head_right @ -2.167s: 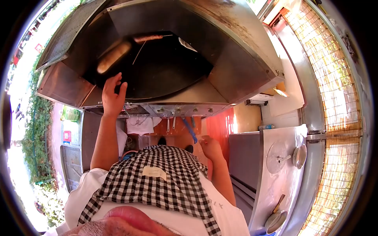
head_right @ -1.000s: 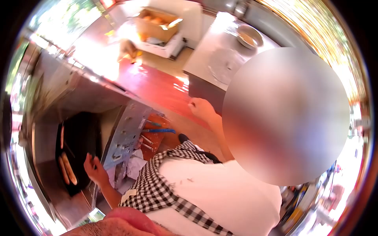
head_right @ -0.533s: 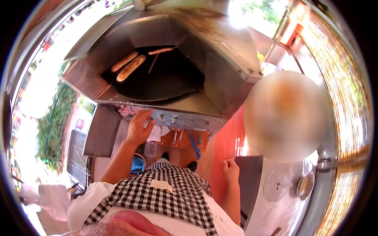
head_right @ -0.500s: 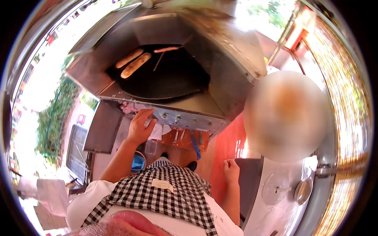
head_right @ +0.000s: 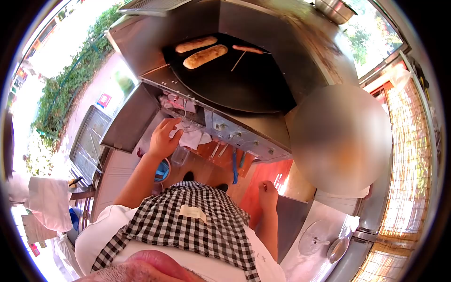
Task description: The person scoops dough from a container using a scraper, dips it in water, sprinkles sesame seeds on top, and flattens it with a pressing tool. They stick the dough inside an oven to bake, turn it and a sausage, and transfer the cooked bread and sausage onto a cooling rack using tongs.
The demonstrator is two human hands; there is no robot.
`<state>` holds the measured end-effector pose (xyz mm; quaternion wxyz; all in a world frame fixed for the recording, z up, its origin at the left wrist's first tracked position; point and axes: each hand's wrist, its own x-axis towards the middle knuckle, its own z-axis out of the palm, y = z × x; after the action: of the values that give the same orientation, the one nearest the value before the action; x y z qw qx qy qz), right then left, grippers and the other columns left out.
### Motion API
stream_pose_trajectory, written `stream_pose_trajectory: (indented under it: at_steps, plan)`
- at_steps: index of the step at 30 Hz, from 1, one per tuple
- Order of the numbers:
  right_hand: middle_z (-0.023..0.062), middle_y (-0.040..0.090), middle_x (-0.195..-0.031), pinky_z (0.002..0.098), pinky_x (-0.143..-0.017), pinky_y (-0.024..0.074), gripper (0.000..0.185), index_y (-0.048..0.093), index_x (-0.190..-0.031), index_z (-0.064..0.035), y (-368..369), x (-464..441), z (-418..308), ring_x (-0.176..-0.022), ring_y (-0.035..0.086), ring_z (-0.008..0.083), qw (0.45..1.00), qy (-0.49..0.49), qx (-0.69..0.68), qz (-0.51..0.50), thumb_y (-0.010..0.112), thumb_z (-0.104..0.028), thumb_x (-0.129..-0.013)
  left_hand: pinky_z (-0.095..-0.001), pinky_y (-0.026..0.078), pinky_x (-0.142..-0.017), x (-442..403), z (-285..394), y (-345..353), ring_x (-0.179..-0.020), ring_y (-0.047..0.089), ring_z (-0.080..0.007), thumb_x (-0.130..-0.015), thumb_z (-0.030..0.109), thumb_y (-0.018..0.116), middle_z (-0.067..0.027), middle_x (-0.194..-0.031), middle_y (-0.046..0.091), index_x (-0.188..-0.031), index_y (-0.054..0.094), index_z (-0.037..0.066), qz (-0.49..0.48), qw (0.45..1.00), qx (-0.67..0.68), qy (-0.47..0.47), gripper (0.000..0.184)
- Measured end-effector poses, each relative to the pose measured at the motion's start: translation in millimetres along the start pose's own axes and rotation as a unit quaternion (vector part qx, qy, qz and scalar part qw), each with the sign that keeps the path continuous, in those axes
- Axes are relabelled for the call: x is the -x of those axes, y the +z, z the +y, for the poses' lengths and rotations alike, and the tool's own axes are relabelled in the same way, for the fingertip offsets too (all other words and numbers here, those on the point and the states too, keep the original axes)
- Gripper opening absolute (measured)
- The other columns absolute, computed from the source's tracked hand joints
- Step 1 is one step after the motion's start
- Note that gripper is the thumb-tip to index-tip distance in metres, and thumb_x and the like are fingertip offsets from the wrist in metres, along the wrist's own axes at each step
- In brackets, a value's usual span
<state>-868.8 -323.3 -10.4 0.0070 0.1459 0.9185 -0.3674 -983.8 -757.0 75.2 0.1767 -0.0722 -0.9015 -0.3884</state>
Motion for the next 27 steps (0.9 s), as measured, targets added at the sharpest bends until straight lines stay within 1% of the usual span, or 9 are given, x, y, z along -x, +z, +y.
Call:
stream_pose_trajectory:
  at_steps: [3, 7, 11, 13, 16, 19, 21, 23, 27]
  plan:
    - [0.0141, 0.07, -0.08, 0.037, -0.069, 0.053, 0.025, 0.071, -0.099, -0.0016, 13, 2, -29, -0.072, 0.068, 0.0239, 0.998, 0.033, 0.026, -0.043, 0.068, -0.026, -0.094, -0.0368, 0.057, -0.078, 6, -22, -15, -0.091, 0.069, -0.0272, -0.088, 0.01, 0.072, -0.0127, -0.112, 0.067, -0.125, 0.067, 0.005, 0.036, 0.999, -0.018, 0.017, 0.038]
    - [0.0106, 0.067, -0.076, 0.0357, -0.066, 0.0513, 0.025, 0.071, -0.099, -0.0021, 35, 7, -51, -0.068, 0.064, 0.0215, 0.993, 0.03, 0.05, -0.101, 0.068, -0.026, -0.094, -0.0377, 0.056, -0.079, 22, -58, -41, -0.092, 0.069, -0.027, -0.089, 0.011, 0.071, -0.0117, -0.11, 0.067, -0.122, 0.067, 0.006, 0.045, 0.998, -0.015, -0.037, 0.034]
    - [0.0077, 0.065, -0.073, 0.0342, -0.064, 0.0495, 0.025, 0.071, -0.099, -0.0024, 52, 12, -68, -0.066, 0.06, 0.0186, 0.989, -0.003, 0.06, -0.135, 0.069, -0.027, -0.094, -0.0386, 0.056, -0.078, 60, -115, -63, -0.089, 0.07, -0.0287, -0.09, 0.015, 0.07, -0.0137, -0.108, 0.066, -0.12, 0.068, 0.006, 0.108, 0.98, 0.031, -0.162, 0.031]
    - [0.0076, 0.064, -0.074, 0.034, -0.065, 0.0496, 0.026, 0.071, -0.099, -0.0024, 57, 11, -84, -0.066, 0.06, 0.0181, 0.985, 0.001, 0.082, -0.154, 0.069, -0.027, -0.094, -0.0347, 0.056, -0.076, 89, -150, -72, -0.084, 0.069, -0.0211, -0.09, 0.016, 0.071, -0.0124, -0.097, 0.069, -0.115, 0.07, 0.004, 0.177, 0.953, 0.042, -0.243, 0.028]
    - [0.0077, 0.065, -0.075, 0.0338, -0.066, 0.0499, 0.026, 0.071, -0.099, -0.0022, 70, 10, -100, -0.068, 0.06, 0.0176, 0.984, -0.005, 0.072, -0.162, 0.07, -0.027, -0.094, -0.0314, 0.054, -0.068, 153, -216, -81, -0.072, 0.064, -0.0165, -0.095, 0.025, 0.07, -0.0069, -0.082, 0.067, -0.11, 0.071, 0.001, 0.323, 0.859, 0.119, -0.379, 0.028]
    - [0.0085, 0.067, -0.077, 0.0336, -0.067, 0.0508, 0.026, 0.071, -0.101, -0.0023, 86, 2, -99, -0.07, 0.062, 0.0176, 0.982, -0.025, 0.064, -0.173, 0.07, -0.027, -0.094, -0.0263, 0.047, -0.055, 218, -245, -102, -0.063, 0.058, -0.0135, -0.097, 0.05, 0.067, -0.0028, -0.077, 0.065, -0.101, 0.07, 0.001, 0.429, 0.642, 0.337, -0.538, 0.049]
    - [0.0092, 0.068, -0.08, 0.0334, -0.069, 0.0517, 0.026, 0.071, -0.103, -0.0024, 96, 3, -107, -0.072, 0.064, 0.018, 0.98, -0.037, 0.068, -0.186, 0.07, -0.027, -0.094, -0.0257, 0.043, -0.053, 252, -253, -116, -0.062, 0.057, -0.013, -0.092, 0.065, 0.064, -0.0038, -0.082, 0.066, -0.103, 0.067, 0.002, 0.453, 0.543, 0.408, -0.577, 0.064]
    - [0.0099, 0.07, -0.083, 0.0334, -0.071, 0.0526, 0.027, 0.07, -0.105, -0.0025, 106, 3, -126, -0.074, 0.065, 0.0187, 0.977, -0.039, 0.069, -0.195, 0.07, -0.027, -0.095, -0.027, 0.046, -0.058, 265, -257, -128, -0.066, 0.057, -0.0137, -0.09, 0.07, 0.062, -0.0044, -0.09, 0.066, -0.109, 0.064, 0.003, 0.497, 0.509, 0.398, -0.58, 0.07]
    - [0.0095, 0.072, -0.086, 0.032, -0.072, 0.0524, 0.024, 0.072, -0.107, -0.0029, 123, 11, -148, -0.078, 0.066, 0.017, 0.973, -0.083, 0.007, -0.216, 0.07, -0.023, -0.095, -0.0289, 0.049, -0.067, 296, -316, -149, -0.072, 0.057, -0.0141, -0.092, 0.056, 0.071, -0.002, -0.089, 0.064, -0.103, 0.062, 0.008, 0.522, 0.512, 0.432, -0.528, 0.05]
